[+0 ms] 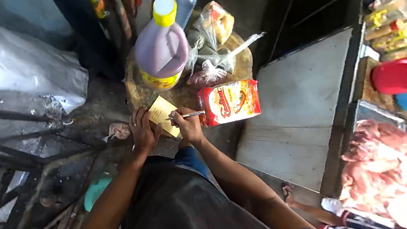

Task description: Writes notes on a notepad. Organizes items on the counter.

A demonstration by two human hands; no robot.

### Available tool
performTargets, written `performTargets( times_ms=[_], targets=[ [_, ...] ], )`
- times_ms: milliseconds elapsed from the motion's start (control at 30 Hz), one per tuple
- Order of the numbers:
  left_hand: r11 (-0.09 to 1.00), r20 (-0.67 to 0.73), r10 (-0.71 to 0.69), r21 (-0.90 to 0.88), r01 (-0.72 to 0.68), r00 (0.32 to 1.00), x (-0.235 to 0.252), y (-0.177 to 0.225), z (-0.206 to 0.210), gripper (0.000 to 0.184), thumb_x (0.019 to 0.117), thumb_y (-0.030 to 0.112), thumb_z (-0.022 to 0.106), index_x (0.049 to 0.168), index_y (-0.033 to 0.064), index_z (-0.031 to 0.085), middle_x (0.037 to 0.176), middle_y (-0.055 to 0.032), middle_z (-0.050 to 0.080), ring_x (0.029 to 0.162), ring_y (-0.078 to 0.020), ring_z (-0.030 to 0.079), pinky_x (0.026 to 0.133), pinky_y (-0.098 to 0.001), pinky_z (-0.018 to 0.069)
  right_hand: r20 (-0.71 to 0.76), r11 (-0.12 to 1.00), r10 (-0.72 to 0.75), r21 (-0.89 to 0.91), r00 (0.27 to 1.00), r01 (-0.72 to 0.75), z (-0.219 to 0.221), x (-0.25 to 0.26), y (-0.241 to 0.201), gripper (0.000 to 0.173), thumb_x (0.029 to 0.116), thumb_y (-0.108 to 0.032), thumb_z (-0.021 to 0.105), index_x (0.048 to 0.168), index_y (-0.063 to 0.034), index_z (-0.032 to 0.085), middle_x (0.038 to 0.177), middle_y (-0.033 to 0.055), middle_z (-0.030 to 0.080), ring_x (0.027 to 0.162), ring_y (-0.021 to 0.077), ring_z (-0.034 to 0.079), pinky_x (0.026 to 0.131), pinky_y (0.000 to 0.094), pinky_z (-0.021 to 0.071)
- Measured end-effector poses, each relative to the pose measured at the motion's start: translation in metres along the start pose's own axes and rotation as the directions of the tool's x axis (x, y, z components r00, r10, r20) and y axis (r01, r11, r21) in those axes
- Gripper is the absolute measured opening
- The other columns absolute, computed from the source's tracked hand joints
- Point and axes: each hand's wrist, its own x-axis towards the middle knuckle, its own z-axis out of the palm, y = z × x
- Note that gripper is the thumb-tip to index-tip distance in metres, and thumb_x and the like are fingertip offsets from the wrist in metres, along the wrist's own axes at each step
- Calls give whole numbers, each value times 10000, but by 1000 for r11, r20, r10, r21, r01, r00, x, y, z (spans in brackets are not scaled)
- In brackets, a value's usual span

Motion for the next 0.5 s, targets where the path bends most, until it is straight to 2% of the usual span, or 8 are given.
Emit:
performTargets(
  times_ms=[100, 200, 267, 367, 433, 500],
  targets=[
    [1000, -25, -22, 17, 22, 999, 0, 4, 1, 662, 890, 627, 611, 1320, 124, 613, 1546, -101, 489, 1533, -326, 290, 1217, -624, 235, 4, 998, -42, -53, 999, 42, 6, 10, 4, 201, 1027, -245, 598, 978, -63, 668, 703, 45, 669, 531, 125, 573, 491, 274, 491],
    [997, 10, -26, 79, 25, 1000, 1, 5, -3, 657, 893, 638, 611, 1324, 143, 610, 1570, -89, 463, 1540, -326, 275, 1213, -624, 235, 27, 996, -39, -79, 999, 41, 11, 16, 8, 175, 1018, -257, 612, 983, -86, 622, 688, 71, 656, 497, 156, 567, 460, 294, 488],
    [993, 28, -36, 115, 32, 999, 1, 6, -4, 668, 893, 655, 598, 1333, 153, 613, 1567, -88, 469, 1537, -330, 285, 1210, -627, 240, 57, 994, -36, -102, 998, 42, 13, 18, 13, 189, 1012, -265, 631, 937, -92, 616, 660, 74, 637, 472, 165, 556, 439, 305, 486],
    [993, 6, -23, 116, 22, 1000, 0, 3, -1, 672, 887, 666, 601, 1323, 155, 625, 1564, -78, 476, 1534, -319, 294, 1216, -615, 240, 73, 990, -37, -132, 997, 47, 18, 23, 19, 284, 991, -328, 684, 832, -104, 614, 606, 68, 596, 426, 166, 501, 397, 308, 431],
    [995, 0, -6, 102, 6, 1000, 1, 1, -1, 661, 885, 640, 620, 1319, 141, 623, 1571, -88, 463, 1541, -318, 278, 1225, -617, 222, 62, 981, -78, -172, 995, 88, 22, 30, 19, 258, 975, -315, 708, 851, -104, 627, 637, 49, 612, 474, 149, 544, 440, 307, 473],
    [996, -8, -1, 91, 1, 1000, 1, -1, 1, 675, 882, 660, 612, 1325, 151, 619, 1559, -94, 480, 1538, -318, 292, 1221, -625, 227, 53, 977, -128, -165, 990, 135, 27, 40, 18, 181, 940, -217, 736, 853, -82, 654, 685, 20, 670, 569, 108, 632, 544, 296, 553]
  ],
)
